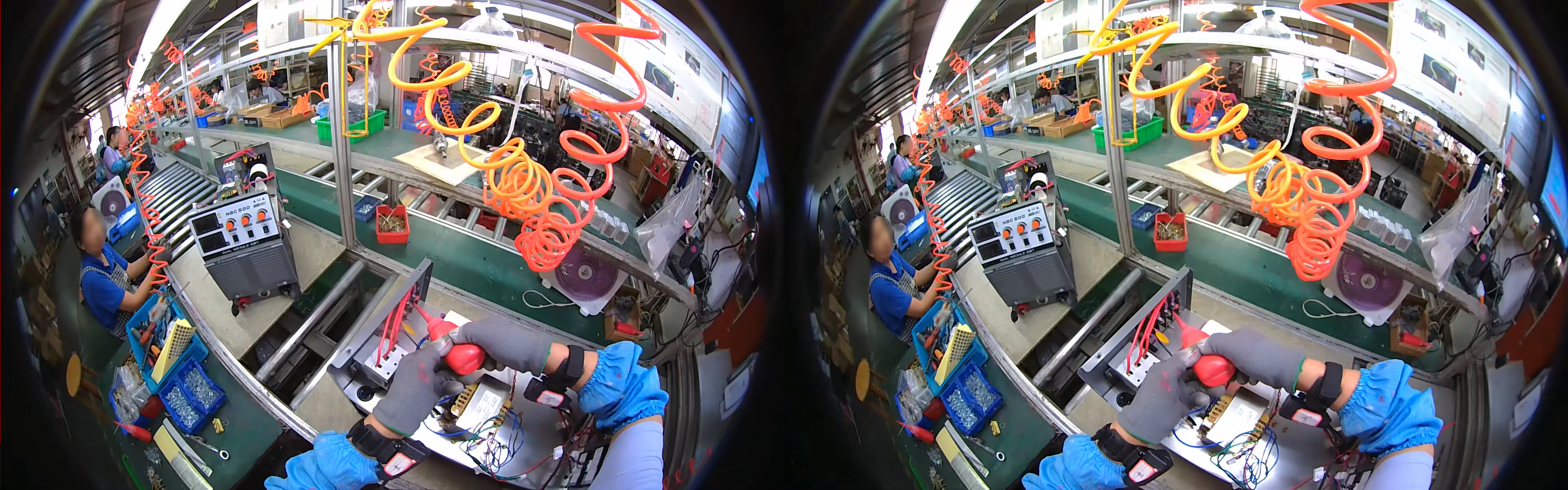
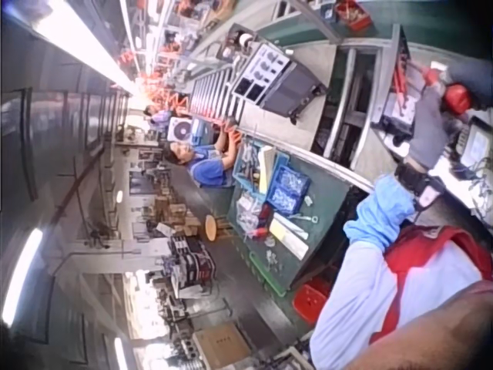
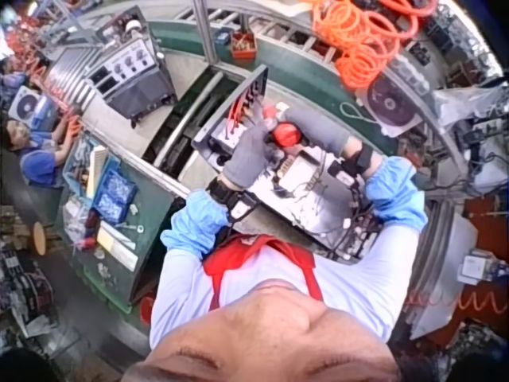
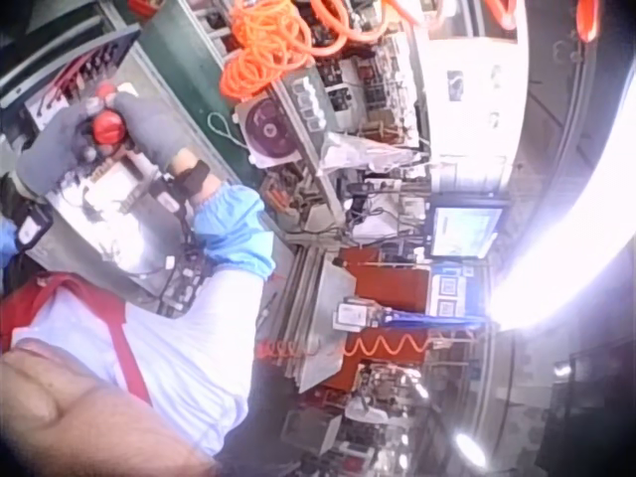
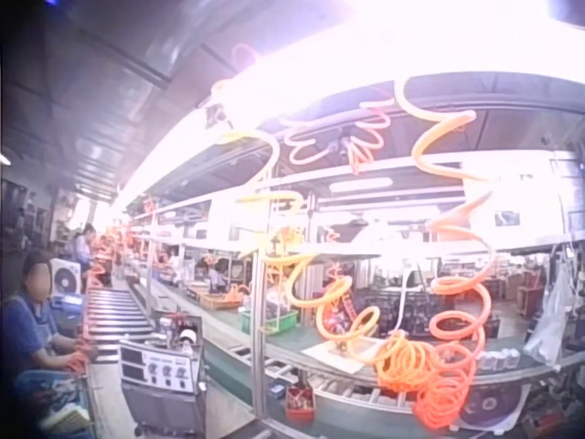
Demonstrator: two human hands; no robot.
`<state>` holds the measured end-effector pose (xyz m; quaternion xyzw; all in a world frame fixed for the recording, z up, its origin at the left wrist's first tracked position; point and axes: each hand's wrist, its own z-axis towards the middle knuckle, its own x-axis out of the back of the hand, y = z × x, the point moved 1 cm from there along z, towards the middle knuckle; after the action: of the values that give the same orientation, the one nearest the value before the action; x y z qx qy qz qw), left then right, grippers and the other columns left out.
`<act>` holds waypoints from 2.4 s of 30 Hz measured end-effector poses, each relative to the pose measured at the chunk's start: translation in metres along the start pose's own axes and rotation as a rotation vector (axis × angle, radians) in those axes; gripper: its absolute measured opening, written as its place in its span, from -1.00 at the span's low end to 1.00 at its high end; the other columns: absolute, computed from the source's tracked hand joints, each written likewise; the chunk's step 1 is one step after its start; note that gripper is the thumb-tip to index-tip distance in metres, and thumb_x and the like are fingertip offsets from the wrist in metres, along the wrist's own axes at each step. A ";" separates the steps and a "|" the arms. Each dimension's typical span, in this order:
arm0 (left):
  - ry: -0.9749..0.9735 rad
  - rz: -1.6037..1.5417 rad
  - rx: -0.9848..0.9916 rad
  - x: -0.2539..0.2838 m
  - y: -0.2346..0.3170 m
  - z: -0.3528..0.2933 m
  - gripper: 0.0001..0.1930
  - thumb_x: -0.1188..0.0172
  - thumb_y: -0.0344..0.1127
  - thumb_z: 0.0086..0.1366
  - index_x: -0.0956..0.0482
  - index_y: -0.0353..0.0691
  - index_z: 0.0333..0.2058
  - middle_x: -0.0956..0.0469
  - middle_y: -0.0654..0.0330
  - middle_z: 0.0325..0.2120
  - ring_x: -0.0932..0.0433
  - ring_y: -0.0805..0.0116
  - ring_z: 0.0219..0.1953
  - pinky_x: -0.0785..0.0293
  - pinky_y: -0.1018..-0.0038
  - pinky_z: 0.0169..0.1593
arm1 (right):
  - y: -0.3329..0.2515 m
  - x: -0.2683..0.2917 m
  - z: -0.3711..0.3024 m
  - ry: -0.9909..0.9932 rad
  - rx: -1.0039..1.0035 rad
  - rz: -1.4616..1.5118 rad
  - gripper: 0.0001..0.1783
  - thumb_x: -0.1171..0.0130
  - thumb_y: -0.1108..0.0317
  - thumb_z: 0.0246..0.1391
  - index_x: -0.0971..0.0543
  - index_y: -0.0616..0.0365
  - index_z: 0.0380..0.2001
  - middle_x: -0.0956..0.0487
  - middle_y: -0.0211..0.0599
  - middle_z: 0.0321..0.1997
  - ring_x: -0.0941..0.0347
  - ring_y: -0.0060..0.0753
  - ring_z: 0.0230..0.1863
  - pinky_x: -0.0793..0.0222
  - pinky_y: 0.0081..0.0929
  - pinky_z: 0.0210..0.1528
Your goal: Wiring and assembling components inside a power inverter casing on an assembly line.
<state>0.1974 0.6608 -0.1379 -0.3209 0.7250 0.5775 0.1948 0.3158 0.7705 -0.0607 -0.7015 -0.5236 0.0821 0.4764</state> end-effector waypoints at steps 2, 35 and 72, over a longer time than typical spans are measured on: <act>-0.058 -0.027 0.023 0.001 -0.001 -0.002 -0.66 0.01 -0.16 0.40 -0.42 -0.28 -0.01 -0.54 0.13 -0.27 -0.60 0.42 -0.44 -0.47 0.59 -0.45 | -0.003 -0.002 -0.009 0.010 0.061 0.019 -0.54 -0.11 -0.11 0.08 -0.56 0.11 -0.51 -0.37 -0.47 -0.70 -0.22 -0.67 -0.71 -0.07 -0.61 -0.68; -0.028 -0.045 -0.026 -0.004 -0.010 -0.014 -0.58 0.07 -0.08 0.39 -0.33 -0.30 0.04 -0.56 0.05 -0.22 -0.58 0.35 -0.35 -0.42 0.58 -0.40 | 0.009 -0.005 0.004 -0.117 0.063 0.079 -0.58 -0.13 -0.02 0.05 -0.53 0.12 -0.24 -0.51 -0.37 -0.46 -0.44 -0.58 -0.56 -0.35 -0.62 -0.60; 0.785 1.967 -0.410 -0.020 0.051 0.039 -0.75 -0.14 -0.13 0.17 -0.56 -0.21 -0.39 -0.61 -0.03 -0.50 -0.65 0.02 -0.41 -0.55 0.16 -0.38 | 0.063 0.031 -0.093 0.066 0.219 0.565 -0.45 -0.17 -0.04 -0.14 -0.48 0.31 -0.32 -0.54 -0.18 -0.58 -0.47 -0.44 -0.69 -0.35 -0.60 -0.68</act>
<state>0.1726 0.7096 -0.0985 0.2130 0.5663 0.4481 -0.6581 0.4278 0.7415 -0.0464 -0.7662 -0.2797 0.2445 0.5243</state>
